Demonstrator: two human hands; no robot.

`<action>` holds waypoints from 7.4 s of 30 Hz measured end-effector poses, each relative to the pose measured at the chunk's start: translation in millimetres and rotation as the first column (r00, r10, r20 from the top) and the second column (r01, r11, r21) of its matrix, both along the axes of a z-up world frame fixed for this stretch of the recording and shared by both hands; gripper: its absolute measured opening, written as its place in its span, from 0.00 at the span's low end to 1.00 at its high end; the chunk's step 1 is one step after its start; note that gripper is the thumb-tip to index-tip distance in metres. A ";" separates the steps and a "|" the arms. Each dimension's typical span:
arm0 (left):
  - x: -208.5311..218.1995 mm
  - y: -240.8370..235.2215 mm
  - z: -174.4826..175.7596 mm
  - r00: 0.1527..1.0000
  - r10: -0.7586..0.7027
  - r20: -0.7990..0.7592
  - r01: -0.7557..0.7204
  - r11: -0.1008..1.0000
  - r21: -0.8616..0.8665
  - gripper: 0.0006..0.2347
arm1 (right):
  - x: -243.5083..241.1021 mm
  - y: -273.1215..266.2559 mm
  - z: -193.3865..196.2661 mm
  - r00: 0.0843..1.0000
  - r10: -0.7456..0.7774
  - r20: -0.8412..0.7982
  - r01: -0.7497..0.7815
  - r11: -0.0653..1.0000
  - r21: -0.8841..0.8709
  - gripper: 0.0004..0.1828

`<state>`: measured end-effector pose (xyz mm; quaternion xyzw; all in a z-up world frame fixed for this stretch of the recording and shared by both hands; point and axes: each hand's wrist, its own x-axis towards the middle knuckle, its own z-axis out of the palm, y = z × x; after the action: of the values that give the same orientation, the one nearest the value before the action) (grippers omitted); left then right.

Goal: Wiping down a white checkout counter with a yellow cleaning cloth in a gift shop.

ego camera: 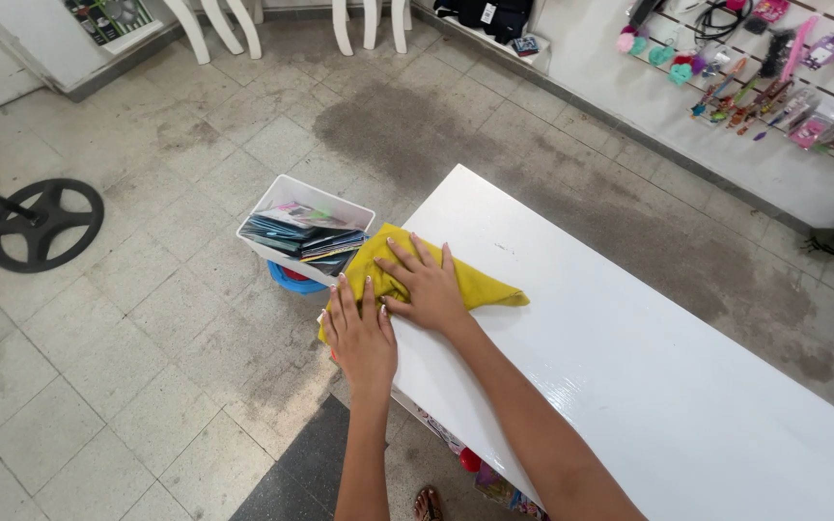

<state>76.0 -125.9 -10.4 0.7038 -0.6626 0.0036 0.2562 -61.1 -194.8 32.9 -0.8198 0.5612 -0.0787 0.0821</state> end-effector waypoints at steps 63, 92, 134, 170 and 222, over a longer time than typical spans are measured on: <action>-144.9 -44.2 10.8 0.924 -0.357 -0.135 0.380 0.894 0.238 0.20 | -143.0 31.7 5.7 0.954 -0.297 -0.033 0.298 0.953 0.058 0.37; -102.1 -196.3 -6.6 0.951 -0.267 -0.156 0.296 0.931 0.212 0.21 | -89.0 -123.2 -4.8 0.959 -0.278 -0.054 0.277 0.960 -0.027 0.36; -446.6 201.7 -19.4 0.905 -0.420 -0.070 0.425 0.901 0.082 0.25 | -410.4 304.4 20.6 0.884 -0.468 -0.016 0.468 0.883 0.030 0.36; -270.8 66.0 -17.8 0.957 -0.278 -0.080 0.284 0.956 0.076 0.23 | -257.8 143.9 17.5 0.974 -0.229 0.002 0.228 0.973 0.041 0.39; -142.9 118.2 -25.0 0.998 0.060 -0.030 -0.057 0.993 0.101 0.26 | -126.5 161.6 18.2 0.995 0.098 0.035 -0.100 0.994 0.048 0.37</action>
<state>-66.9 -7.7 -35.4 0.7349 -0.6366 -0.0339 0.2314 -187.6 -33.2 51.1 -0.8430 0.5202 -0.0739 0.1152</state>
